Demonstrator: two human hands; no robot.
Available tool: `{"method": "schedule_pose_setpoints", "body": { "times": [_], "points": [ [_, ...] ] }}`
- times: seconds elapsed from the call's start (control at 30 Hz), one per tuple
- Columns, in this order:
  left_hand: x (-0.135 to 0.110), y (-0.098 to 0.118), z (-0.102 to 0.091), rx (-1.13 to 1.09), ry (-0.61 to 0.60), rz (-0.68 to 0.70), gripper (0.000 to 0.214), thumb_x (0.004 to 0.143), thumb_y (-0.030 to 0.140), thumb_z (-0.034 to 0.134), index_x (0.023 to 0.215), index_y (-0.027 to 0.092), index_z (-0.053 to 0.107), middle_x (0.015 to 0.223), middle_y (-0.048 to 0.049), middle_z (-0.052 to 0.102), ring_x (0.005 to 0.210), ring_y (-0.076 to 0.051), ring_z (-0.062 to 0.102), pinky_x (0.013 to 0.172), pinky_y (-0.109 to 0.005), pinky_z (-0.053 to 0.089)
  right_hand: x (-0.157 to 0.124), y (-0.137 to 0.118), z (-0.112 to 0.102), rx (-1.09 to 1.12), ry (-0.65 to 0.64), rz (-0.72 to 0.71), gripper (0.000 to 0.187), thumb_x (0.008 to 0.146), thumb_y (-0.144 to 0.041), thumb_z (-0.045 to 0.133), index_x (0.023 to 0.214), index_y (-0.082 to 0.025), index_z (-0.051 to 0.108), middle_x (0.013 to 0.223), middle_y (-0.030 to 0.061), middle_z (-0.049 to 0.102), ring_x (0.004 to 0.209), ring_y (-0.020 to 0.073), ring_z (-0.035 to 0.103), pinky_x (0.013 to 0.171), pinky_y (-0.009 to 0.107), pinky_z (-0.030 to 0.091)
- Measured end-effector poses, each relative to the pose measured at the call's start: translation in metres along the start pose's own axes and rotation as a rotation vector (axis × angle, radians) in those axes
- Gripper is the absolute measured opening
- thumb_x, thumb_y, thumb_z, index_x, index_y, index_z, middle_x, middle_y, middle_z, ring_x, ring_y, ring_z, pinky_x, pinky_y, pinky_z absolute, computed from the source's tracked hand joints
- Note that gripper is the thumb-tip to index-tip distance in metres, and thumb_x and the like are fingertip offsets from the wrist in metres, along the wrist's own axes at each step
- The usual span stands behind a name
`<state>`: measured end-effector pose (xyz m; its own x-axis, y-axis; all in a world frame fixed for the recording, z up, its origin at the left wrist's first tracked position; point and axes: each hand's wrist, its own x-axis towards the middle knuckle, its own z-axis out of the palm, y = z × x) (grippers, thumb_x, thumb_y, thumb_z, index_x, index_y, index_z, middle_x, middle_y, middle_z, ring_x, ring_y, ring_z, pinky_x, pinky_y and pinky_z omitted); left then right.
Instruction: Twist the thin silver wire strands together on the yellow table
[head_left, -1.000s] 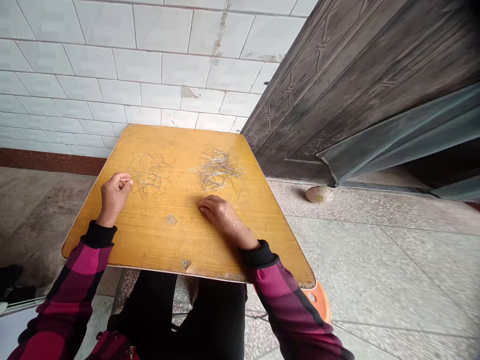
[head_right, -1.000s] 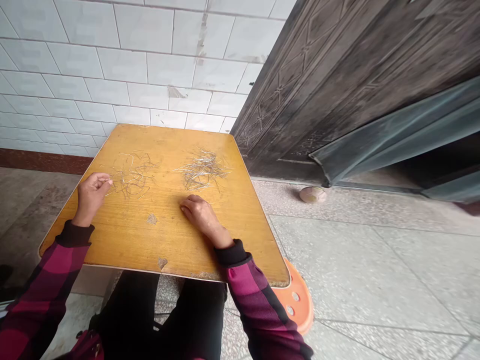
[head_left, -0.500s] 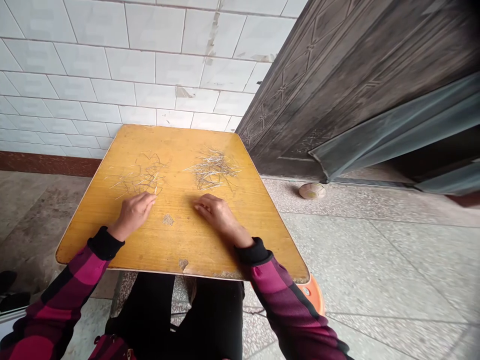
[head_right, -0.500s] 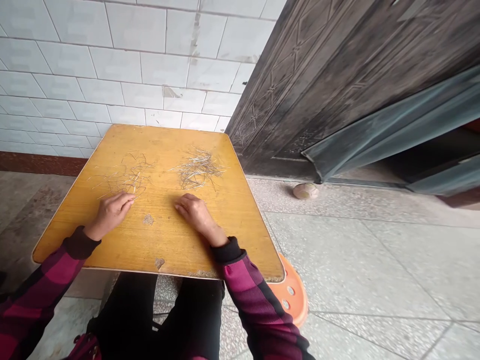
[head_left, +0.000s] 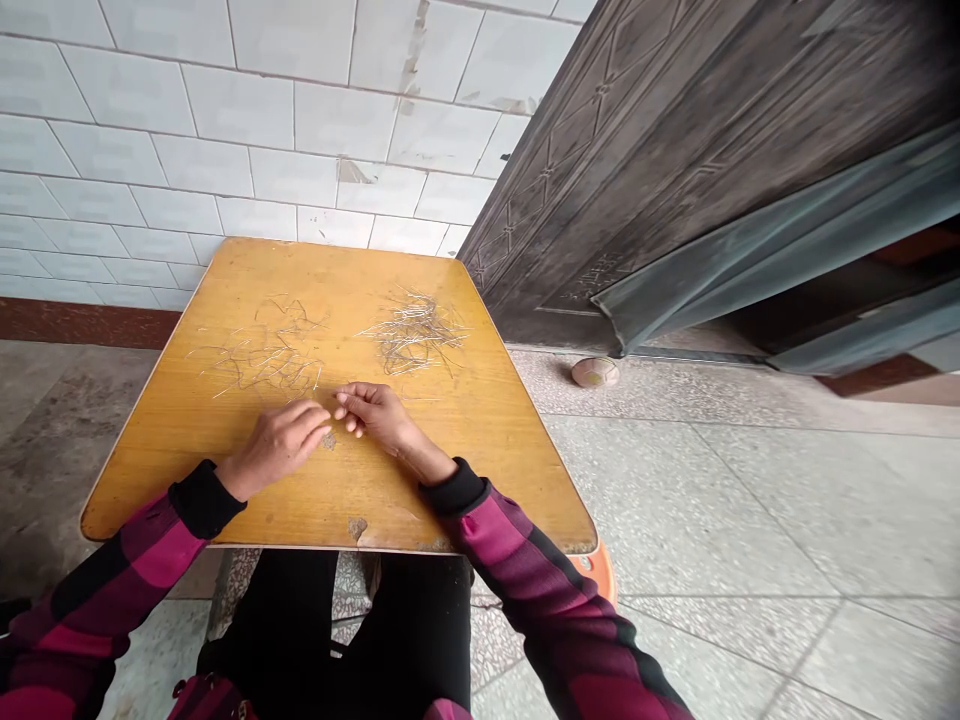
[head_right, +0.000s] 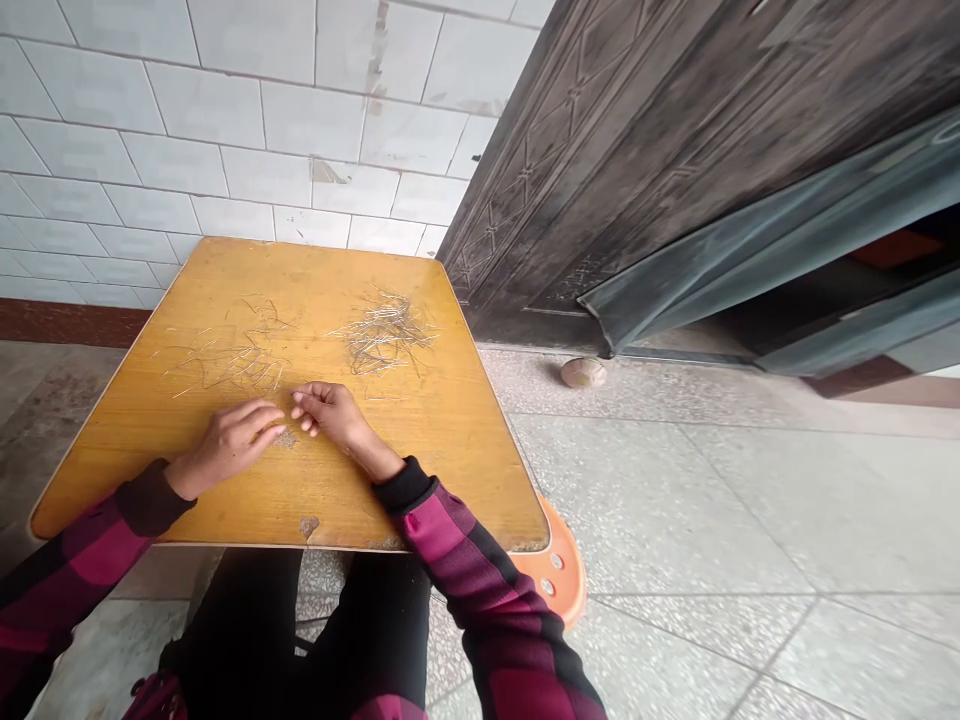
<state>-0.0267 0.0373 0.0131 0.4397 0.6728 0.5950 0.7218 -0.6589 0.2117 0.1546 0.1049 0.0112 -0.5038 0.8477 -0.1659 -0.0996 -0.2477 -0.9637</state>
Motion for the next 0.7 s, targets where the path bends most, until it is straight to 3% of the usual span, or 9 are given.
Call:
{"method": "schedule_pose_setpoints", "body": {
  "times": [0.1, 0.23, 0.3, 0.53, 0.7],
  "points": [
    [0.001, -0.008, 0.001, 0.039, 0.109, -0.169, 0.012, 0.091, 0.018, 0.055, 0.103, 0.016, 0.058, 0.102, -0.0104, 0.064, 0.089, -0.019, 0.064, 0.076, -0.031, 0.052, -0.007, -0.007, -0.005, -0.040, 0.028, -0.058, 0.038, 0.067, -0.047, 0.077, 0.085, -0.015, 0.065, 0.062, -0.0029, 0.065, 0.042, 0.0047, 0.051, 0.037, 0.016, 0.038],
    [0.000, -0.016, 0.008, 0.110, 0.072, -0.293, 0.017, 0.088, 0.023, 0.061, 0.103, 0.016, 0.059, 0.097, -0.0092, 0.068, 0.078, -0.019, 0.065, 0.068, -0.030, 0.050, -0.016, -0.013, 0.000, -0.085, 0.003, -0.106, 0.037, 0.071, -0.048, 0.074, 0.087, -0.016, 0.065, 0.064, -0.0029, 0.065, 0.044, 0.0051, 0.051, 0.039, 0.017, 0.040],
    [0.000, -0.018, 0.010, 0.105, 0.066, -0.299, 0.009, 0.090, 0.020, 0.057, 0.096, 0.017, 0.063, 0.089, -0.0063, 0.069, 0.076, -0.018, 0.064, 0.067, -0.028, 0.048, -0.018, -0.014, 0.003, -0.113, -0.011, -0.112, 0.037, 0.072, -0.048, 0.072, 0.089, -0.016, 0.064, 0.064, -0.0028, 0.064, 0.044, 0.0051, 0.052, 0.040, 0.017, 0.040],
    [0.003, -0.026, -0.002, 0.080, 0.185, -0.234, 0.016, 0.092, 0.020, 0.053, 0.086, 0.019, 0.067, 0.084, -0.0022, 0.064, 0.074, -0.013, 0.060, 0.066, -0.025, 0.046, -0.015, -0.013, -0.008, -0.229, 0.022, -0.081, 0.033, 0.072, -0.047, 0.069, 0.081, -0.016, 0.059, 0.062, -0.0028, 0.062, 0.044, 0.0061, 0.050, 0.040, 0.018, 0.037],
    [0.006, -0.024, -0.011, 0.171, 0.156, -0.194, 0.017, 0.091, 0.017, 0.051, 0.081, 0.019, 0.065, 0.087, -0.0041, 0.066, 0.082, -0.017, 0.060, 0.072, -0.030, 0.048, -0.018, -0.017, -0.015, -0.452, 0.051, -0.192, 0.023, 0.082, -0.041, 0.058, 0.079, -0.018, 0.057, 0.064, -0.0013, 0.063, 0.042, 0.0060, 0.043, 0.042, 0.020, 0.033]
  ]
}}
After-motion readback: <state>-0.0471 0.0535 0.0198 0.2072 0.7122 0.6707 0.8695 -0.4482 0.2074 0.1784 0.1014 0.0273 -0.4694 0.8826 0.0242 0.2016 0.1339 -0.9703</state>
